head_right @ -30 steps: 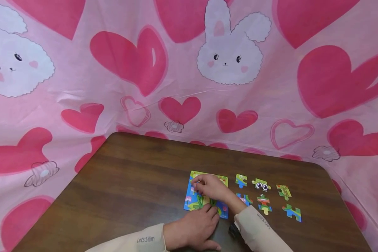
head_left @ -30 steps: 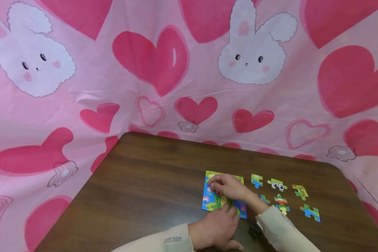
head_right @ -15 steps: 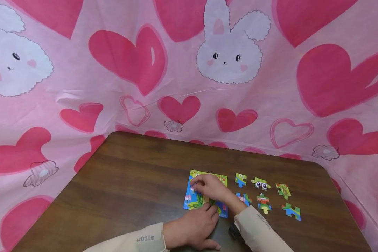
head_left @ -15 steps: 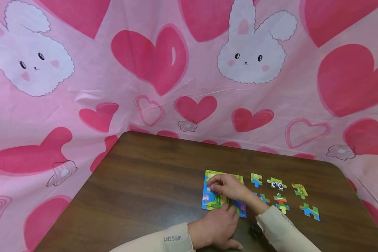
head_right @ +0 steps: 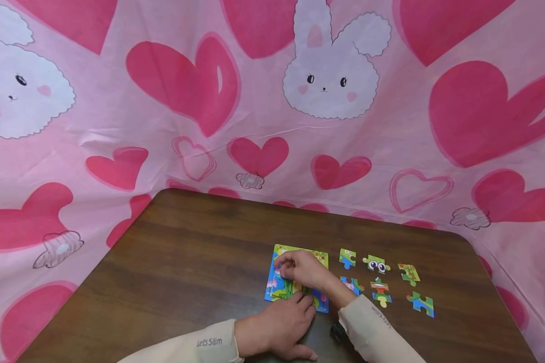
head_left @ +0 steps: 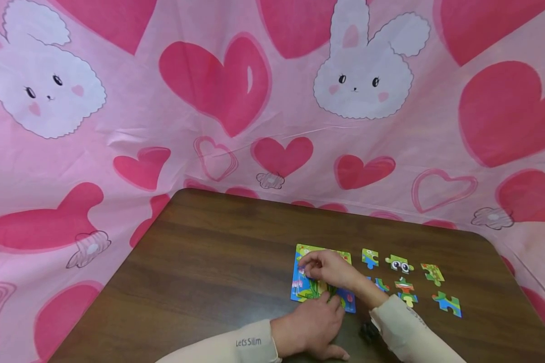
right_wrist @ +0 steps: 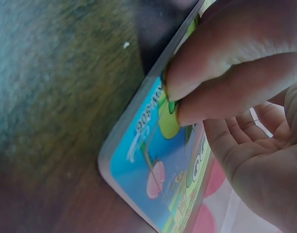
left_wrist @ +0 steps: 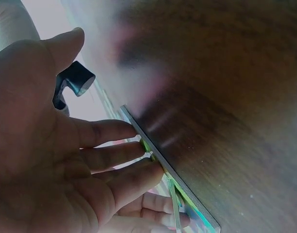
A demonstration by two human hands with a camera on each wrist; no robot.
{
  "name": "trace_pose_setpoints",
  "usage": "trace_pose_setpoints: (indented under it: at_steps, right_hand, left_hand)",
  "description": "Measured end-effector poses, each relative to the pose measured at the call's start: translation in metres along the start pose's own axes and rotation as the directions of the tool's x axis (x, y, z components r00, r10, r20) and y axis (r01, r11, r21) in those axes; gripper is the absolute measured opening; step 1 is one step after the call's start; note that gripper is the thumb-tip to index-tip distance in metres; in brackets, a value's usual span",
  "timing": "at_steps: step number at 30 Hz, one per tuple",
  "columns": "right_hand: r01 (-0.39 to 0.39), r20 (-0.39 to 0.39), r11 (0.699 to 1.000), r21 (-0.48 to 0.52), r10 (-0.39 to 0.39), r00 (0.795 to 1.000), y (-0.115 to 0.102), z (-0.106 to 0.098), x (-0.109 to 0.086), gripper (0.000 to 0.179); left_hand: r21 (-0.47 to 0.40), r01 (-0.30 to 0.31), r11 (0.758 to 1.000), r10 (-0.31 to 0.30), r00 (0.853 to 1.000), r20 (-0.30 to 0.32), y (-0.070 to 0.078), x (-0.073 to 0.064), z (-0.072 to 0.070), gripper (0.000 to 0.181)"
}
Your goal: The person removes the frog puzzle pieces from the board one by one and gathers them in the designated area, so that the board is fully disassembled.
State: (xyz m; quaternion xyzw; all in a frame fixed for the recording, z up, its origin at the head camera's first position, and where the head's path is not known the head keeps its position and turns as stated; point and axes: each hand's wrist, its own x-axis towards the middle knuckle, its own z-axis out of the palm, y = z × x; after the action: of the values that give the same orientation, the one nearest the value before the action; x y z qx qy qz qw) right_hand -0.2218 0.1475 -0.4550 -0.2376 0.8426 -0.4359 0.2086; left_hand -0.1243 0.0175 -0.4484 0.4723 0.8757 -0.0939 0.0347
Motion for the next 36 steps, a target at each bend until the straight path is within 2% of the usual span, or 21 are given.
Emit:
trace_pose_setpoints:
  at_steps: [7, 12, 22, 29, 36]
  right_hand:
    - [0.021, 0.018, 0.999, 0.025, -0.021, 1.0, 0.0029, 0.0028, 0.001, 0.019]
    - [0.017, 0.047, 1.0, 0.005, -0.018, 0.999, 0.0043, 0.0022, 0.004, 0.018]
    - [-0.017, 0.109, 0.996, 0.09, 0.007, 0.994, 0.0018, 0.0005, 0.0074, 0.017]
    - [0.0, 0.118, 0.999, 0.052, -0.006, 0.993, 0.0024, 0.0033, 0.0043, 0.025]
    - [-0.004, 0.128, 0.999, 0.045, -0.002, 0.992, 0.0039, 0.0035, 0.001, 0.025]
  left_hand:
    - [0.014, 0.008, 1.0, -0.008, 1.0, 0.012, 0.0008, -0.0004, -0.0012, 0.078]
    - [-0.001, -0.001, 1.0, 0.001, 1.0, 0.021, -0.0003, -0.0001, -0.0004, 0.079]
    - [-0.034, 0.01, 0.999, -0.008, 0.999, 0.042, -0.0006, 0.0012, -0.0015, 0.078]
    - [-0.052, 0.009, 0.999, -0.006, 0.999, 0.054, -0.0018, 0.0011, -0.0024, 0.078]
    - [-0.059, 0.009, 0.998, -0.005, 0.998, 0.068, -0.0019, 0.0015, -0.0033, 0.077]
